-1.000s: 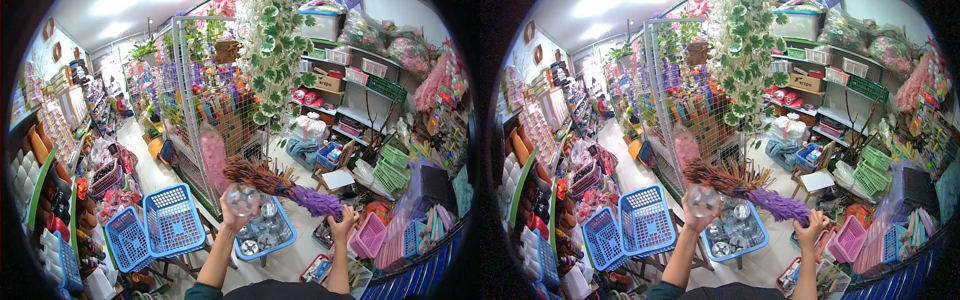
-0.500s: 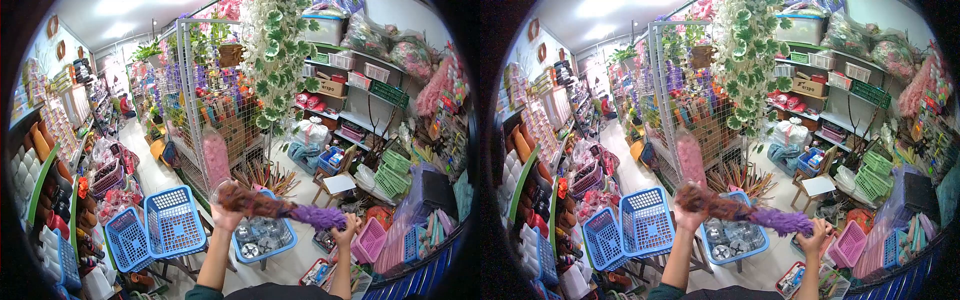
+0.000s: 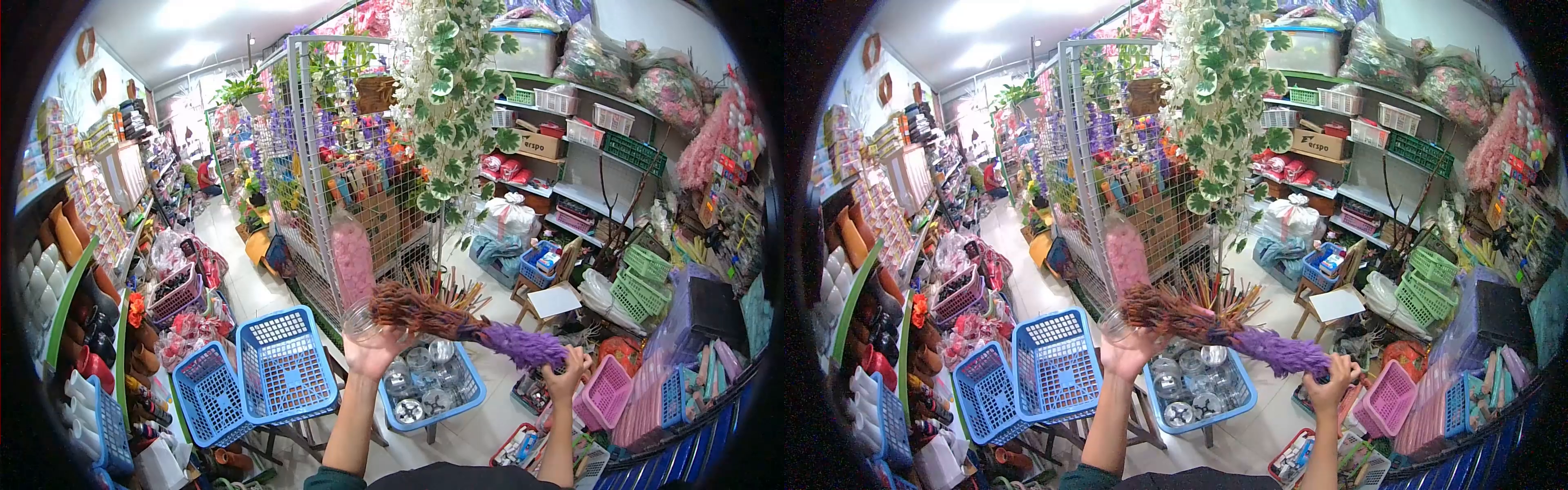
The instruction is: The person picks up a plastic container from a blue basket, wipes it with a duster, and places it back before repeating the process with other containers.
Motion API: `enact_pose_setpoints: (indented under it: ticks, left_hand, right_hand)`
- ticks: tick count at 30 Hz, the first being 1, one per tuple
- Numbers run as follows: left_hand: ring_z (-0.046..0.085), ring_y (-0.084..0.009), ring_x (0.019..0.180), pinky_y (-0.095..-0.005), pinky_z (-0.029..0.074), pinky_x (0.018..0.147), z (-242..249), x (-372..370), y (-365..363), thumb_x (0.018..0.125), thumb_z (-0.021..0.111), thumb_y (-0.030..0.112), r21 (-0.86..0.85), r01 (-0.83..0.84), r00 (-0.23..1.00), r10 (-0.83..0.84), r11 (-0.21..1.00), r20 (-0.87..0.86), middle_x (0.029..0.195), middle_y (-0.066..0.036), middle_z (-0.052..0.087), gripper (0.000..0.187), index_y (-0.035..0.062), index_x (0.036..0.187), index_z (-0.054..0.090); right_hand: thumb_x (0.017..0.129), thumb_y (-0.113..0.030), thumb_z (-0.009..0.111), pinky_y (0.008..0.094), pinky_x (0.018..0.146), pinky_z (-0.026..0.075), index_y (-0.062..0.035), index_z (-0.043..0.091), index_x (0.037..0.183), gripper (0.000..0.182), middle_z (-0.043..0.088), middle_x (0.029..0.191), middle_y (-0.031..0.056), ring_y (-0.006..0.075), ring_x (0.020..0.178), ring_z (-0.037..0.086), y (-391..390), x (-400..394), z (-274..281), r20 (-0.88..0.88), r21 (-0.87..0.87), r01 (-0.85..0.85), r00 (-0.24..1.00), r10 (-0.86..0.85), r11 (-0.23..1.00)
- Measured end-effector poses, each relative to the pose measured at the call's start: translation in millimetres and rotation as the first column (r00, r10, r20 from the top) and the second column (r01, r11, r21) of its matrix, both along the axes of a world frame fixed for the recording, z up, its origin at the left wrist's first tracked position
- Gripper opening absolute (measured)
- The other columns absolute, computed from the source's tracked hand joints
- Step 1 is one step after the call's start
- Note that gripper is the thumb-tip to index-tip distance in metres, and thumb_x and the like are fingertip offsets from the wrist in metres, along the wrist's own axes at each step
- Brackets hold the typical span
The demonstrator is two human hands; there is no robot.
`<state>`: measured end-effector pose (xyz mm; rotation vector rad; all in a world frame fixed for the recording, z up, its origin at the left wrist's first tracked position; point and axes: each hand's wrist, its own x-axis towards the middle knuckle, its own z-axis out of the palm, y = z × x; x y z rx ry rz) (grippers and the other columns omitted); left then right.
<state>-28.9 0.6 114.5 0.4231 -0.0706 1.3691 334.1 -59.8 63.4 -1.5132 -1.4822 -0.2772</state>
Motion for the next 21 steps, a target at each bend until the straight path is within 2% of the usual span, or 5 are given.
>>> enact_pose_setpoints:
  ticks: [2,6,8,18,21]
  left_hand:
    - [0.047,-0.0354,0.124,-0.0542,0.030,0.109,-1,2,4,0.092,0.038,0.053,0.173,0.081,0.997,-0.081,0.982,-0.006,0.136,-0.017,0.048,0.063,0.0074,0.134,0.047]
    - [0.046,-0.0366,0.119,-0.0552,0.029,0.108,-53,-8,20,0.088,0.034,0.068,-0.220,0.277,0.916,-0.187,0.935,0.354,0.130,-0.017,0.050,0.077,0.0055,0.130,0.047]
    - [0.039,-0.0376,0.127,-0.0562,0.024,0.110,-37,-5,19,0.086,0.030,0.074,0.112,0.142,0.954,-0.166,0.984,0.248,0.140,-0.017,0.043,0.085,0.0082,0.139,0.039]
    - [0.046,-0.0385,0.123,-0.0571,0.032,0.106,-51,8,19,0.083,0.051,0.067,0.085,0.147,0.961,-0.162,0.986,0.222,0.129,-0.018,0.054,0.075,0.0056,0.127,0.054]
    - [0.042,-0.0367,0.129,-0.0552,0.033,0.106,-13,4,1,0.083,0.042,0.075,-0.050,-0.042,0.994,0.036,0.998,-0.102,0.138,-0.017,0.046,0.085,0.0094,0.137,0.043]
  right_hand:
    - [0.056,-0.032,0.066,0.0391,0.091,0.029,-0.0072,0.060,0.081,0.036,0.051,0.079,0.0060,0.0247,0.085,0.047,-2,-4,1,0.049,0.034,-0.008,0.999,0.007,0.999]
    - [0.053,-0.033,0.068,0.0423,0.091,0.028,-0.0086,0.062,0.081,0.037,0.053,0.079,0.0046,0.0249,0.085,0.049,-4,-13,-2,0.099,0.025,-0.070,0.993,0.067,0.997]
    - [0.053,-0.033,0.068,0.0425,0.091,0.028,-0.0085,0.062,0.080,0.037,0.053,0.077,0.0043,0.0245,0.084,0.049,-3,-7,-2,0.063,0.040,-0.060,0.996,0.057,0.997]
    - [0.054,-0.032,0.068,0.0422,0.089,0.028,-0.0083,0.063,0.080,0.035,0.051,0.078,0.0059,0.0253,0.084,0.048,-1,-27,-4,0.038,0.066,-0.062,0.997,0.060,0.996]
    - [0.054,-0.031,0.068,0.0418,0.088,0.028,-0.0085,0.063,0.080,0.035,0.051,0.077,0.0057,0.0255,0.084,0.048,-1,-1,-17,0.026,0.052,-0.022,0.999,0.021,0.998]
